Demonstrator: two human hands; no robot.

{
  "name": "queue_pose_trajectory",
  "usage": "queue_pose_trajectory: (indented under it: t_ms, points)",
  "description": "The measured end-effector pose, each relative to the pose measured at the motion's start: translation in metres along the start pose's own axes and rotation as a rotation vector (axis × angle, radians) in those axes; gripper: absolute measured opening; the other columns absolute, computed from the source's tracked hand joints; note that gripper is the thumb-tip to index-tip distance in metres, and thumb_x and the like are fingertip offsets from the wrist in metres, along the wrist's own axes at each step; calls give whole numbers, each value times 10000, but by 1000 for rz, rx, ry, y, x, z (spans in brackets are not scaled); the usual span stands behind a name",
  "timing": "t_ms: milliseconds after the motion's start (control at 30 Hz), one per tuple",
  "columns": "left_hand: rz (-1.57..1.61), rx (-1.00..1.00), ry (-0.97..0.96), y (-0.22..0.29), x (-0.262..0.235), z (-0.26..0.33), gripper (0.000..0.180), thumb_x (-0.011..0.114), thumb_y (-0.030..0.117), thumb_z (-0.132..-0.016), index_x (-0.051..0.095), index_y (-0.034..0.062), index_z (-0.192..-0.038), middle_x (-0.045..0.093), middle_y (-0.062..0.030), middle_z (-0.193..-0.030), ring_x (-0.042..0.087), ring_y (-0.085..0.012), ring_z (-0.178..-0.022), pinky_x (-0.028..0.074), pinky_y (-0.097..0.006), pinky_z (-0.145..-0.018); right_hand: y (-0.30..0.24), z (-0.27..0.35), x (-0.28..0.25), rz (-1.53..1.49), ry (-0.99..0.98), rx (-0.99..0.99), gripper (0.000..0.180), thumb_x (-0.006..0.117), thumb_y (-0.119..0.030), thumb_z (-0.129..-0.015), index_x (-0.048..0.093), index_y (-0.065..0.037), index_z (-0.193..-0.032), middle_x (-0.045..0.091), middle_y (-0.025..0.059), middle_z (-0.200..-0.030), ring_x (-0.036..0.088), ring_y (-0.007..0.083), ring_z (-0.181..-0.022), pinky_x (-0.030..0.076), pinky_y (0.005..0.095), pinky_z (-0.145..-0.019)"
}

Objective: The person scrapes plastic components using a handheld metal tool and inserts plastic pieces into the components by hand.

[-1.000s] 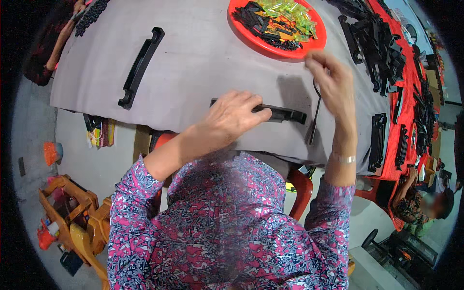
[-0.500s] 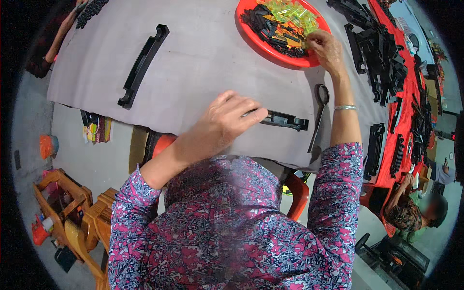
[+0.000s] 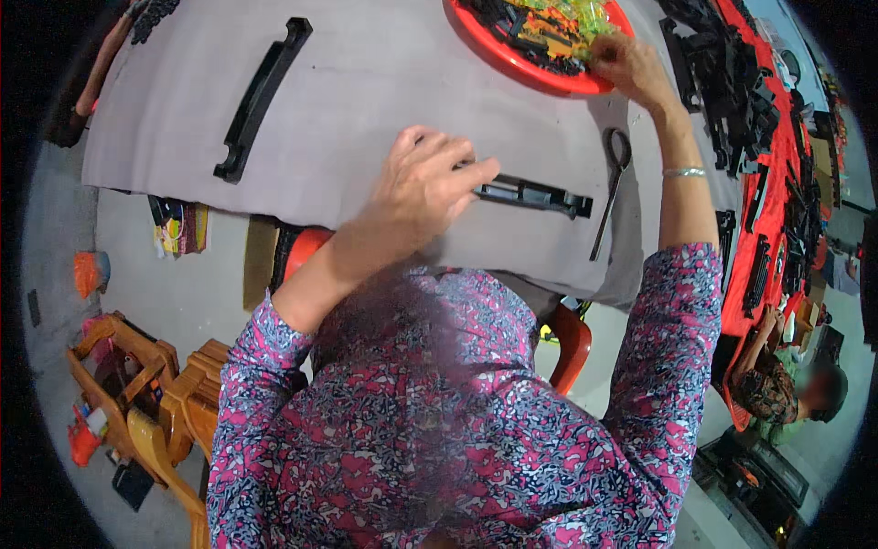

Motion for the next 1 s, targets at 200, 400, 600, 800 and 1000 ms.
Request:
queue_pose_trajectory:
  t_ms: [200,400,600,800,1000]
  points:
    - [79,39,-25,2,4,-2,360,742,95,-700,676,88,-1053,584,-61,-896,575,-244,-885,419,-396,-867,-19,39,-33,-365,-20,228,242,654,-214,-927,666,-8,-1053,678,51,-842,587,85,-761,474,248,-678]
    - [153,33,-54,-7,4,4,360,744,82,-687,676,63,-1039,588,-69,-888,576,-266,-880,421,-404,-868,-143,105,-26,-715,-56,108,160,672,-121,-872,701,-2,-976,619,77,-804,605,173,-747,490,324,-702]
    - [192,35,-75,-7,5,-1,373,761,83,-660,675,39,-1021,607,-84,-902,588,-290,-923,418,-411,-888,-189,129,-21,-622,6,273,171,649,-52,-831,666,-19,-997,628,130,-864,616,305,-805,484,382,-734]
    - [208,13,-121,-6,8,-3,387,768,91,-654,670,33,-1025,615,-86,-908,594,-290,-937,417,-407,-894,-202,125,-30,-355,189,188,146,689,-1,-811,663,-16,-954,645,92,-832,613,221,-708,495,319,-659]
    - [219,17,-159,-9,11,-5,383,758,107,-675,666,29,-1038,613,-90,-910,592,-285,-938,411,-404,-906,-195,128,-21,-465,231,348,77,683,-83,-816,683,-63,-891,630,87,-772,593,279,-758,430,393,-717]
Point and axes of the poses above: each hand's wrist, its own z-axis away from the middle knuckle, its own x-axis out of the palm, y = z × x, the point moved 10 cm from there along -z, towards the middle knuckle
